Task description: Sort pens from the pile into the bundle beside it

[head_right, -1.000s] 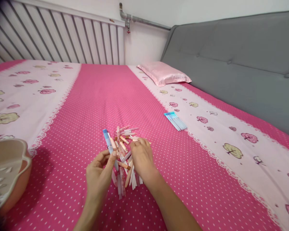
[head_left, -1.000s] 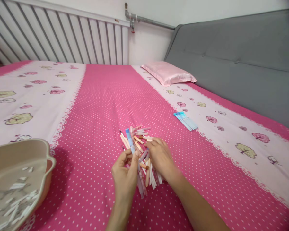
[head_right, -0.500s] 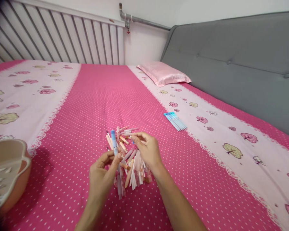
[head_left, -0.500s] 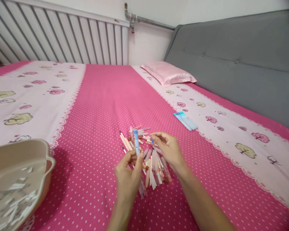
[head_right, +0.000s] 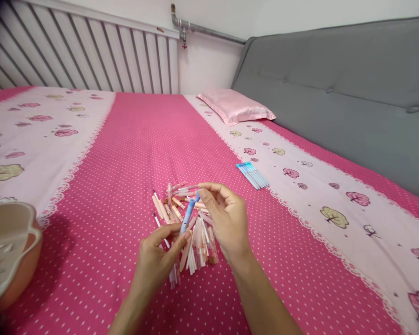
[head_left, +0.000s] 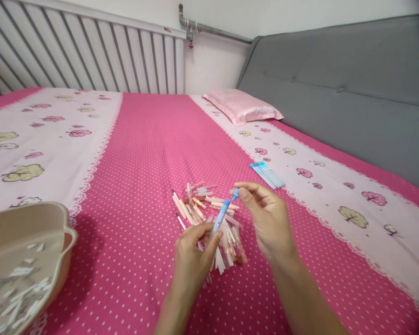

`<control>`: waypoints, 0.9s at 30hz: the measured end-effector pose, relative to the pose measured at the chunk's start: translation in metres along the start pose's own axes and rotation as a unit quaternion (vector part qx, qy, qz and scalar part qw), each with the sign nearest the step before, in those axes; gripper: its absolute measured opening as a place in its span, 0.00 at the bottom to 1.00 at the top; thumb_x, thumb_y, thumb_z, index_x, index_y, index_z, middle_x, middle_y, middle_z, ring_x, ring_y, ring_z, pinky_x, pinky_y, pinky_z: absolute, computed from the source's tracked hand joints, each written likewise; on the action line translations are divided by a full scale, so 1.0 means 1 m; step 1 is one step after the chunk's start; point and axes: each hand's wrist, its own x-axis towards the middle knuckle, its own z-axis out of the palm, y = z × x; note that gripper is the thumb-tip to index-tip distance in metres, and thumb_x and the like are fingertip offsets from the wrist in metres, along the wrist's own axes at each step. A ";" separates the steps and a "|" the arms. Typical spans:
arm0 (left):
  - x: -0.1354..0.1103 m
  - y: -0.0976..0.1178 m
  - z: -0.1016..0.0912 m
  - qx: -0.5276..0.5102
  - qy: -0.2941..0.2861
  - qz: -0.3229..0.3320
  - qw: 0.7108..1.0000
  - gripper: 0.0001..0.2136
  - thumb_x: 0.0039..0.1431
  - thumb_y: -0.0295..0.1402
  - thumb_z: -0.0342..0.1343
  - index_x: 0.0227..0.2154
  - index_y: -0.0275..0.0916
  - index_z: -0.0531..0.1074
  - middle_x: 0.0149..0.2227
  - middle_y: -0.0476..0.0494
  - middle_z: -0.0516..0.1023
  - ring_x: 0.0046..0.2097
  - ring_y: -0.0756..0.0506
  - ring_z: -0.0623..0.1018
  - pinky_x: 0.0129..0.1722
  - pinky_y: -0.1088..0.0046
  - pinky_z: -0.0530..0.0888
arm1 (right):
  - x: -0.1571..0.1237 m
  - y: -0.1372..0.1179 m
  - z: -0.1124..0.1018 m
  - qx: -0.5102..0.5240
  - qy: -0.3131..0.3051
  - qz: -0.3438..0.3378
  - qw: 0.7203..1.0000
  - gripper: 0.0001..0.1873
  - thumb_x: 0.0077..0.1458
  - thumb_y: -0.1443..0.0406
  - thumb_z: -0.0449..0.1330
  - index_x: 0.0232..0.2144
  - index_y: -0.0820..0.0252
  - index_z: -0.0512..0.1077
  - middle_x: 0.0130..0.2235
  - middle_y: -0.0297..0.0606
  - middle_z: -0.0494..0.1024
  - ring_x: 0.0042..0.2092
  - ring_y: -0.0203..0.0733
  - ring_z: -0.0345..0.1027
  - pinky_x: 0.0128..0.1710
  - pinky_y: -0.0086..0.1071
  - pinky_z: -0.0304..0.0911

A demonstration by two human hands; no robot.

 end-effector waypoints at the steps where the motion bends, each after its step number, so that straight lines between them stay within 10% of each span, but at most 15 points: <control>1: 0.000 0.000 0.000 0.004 -0.001 0.003 1.000 0.09 0.54 0.37 0.55 0.33 0.38 0.76 0.30 0.46 0.78 0.30 0.48 0.74 0.31 0.74 0.69 | 0.000 0.000 0.000 -0.004 -0.004 -0.002 1.000 0.09 0.48 0.60 0.63 0.33 0.57 0.75 0.33 0.34 0.78 0.36 0.37 0.71 0.37 0.32 0.67; 27: 0.000 0.000 0.000 0.010 0.016 0.023 1.000 0.10 0.54 0.37 0.55 0.33 0.38 0.76 0.27 0.45 0.78 0.28 0.48 0.73 0.30 0.74 0.70 | -0.003 0.004 0.003 -0.071 -0.051 -0.011 0.996 0.09 0.50 0.59 0.62 0.33 0.57 0.76 0.33 0.36 0.78 0.36 0.39 0.72 0.38 0.35 0.67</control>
